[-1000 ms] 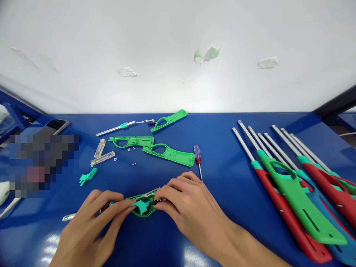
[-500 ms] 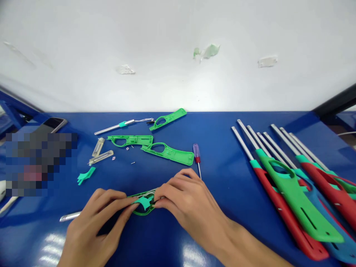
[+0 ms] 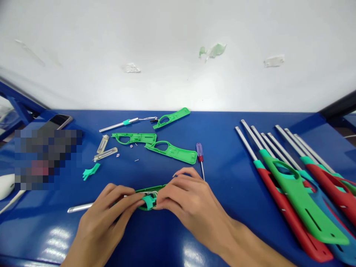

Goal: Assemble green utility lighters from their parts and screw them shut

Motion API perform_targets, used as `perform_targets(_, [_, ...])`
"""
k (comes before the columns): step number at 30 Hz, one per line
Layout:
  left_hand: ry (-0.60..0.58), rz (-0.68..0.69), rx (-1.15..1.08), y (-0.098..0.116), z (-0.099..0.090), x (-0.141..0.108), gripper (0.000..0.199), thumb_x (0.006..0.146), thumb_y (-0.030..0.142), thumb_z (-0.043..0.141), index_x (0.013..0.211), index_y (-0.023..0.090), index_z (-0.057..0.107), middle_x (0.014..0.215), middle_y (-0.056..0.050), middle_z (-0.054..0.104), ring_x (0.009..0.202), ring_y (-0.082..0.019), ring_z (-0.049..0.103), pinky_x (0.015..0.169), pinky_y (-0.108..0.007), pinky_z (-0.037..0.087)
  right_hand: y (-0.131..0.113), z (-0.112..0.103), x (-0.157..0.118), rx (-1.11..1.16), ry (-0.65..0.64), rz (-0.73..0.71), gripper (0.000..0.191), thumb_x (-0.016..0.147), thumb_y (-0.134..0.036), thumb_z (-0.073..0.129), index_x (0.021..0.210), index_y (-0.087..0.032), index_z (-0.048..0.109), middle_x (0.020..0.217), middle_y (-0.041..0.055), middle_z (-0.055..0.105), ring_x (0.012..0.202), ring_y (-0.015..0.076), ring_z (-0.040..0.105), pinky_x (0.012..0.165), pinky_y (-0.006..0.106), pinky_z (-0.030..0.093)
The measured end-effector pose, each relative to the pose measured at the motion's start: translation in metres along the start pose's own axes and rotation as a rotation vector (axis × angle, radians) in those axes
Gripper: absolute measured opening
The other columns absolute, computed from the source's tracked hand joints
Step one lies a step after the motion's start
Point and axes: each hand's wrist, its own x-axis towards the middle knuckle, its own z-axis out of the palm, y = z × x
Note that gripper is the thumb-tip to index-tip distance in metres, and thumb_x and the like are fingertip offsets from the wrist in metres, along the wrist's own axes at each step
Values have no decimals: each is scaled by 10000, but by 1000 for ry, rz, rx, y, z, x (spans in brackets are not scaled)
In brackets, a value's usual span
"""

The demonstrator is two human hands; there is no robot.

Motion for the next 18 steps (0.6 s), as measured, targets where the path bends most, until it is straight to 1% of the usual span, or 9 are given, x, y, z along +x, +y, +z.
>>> perform_targets(4, [3,-5,5,1,2,0,241,1006,11,540,1073,208,661,988,-24,646,851,-173,512,732,-301,481,1,-1,0,-8,-13,-15,134,1015,-183,663,894,-238,681,847,-67,774,713,112,666,950,363,458])
perform_targets(8, [19,-17,-8,3,5,1,215,1007,14,551,1025,197,663,980,-20,647,854,-169,506,762,-304,471,1,-1,0,-7,16,-30,126,1000,-155,677,898,-229,690,829,-69,765,697,105,636,919,352,467])
perform_targets(14, [55,-54,-42,4,8,3,219,1005,8,550,1000,200,655,957,-6,649,820,-156,499,736,-282,458,-1,-1,3,57,44,-27,157,1004,-163,675,880,-249,719,817,-81,781,678,100,662,893,348,491])
perform_targets(16, [77,-66,-56,5,9,4,210,1002,12,561,994,203,649,949,-2,646,825,-152,505,734,-274,457,-3,-1,4,94,64,-10,146,983,-160,705,870,-251,721,812,-83,779,683,102,671,897,345,492])
perform_targets(18, [96,-73,-68,6,9,5,196,1002,21,573,991,202,647,945,-3,643,831,-150,512,741,-271,459,-4,-2,4,126,88,43,115,936,-170,765,871,-248,711,804,-79,769,687,110,663,873,336,500])
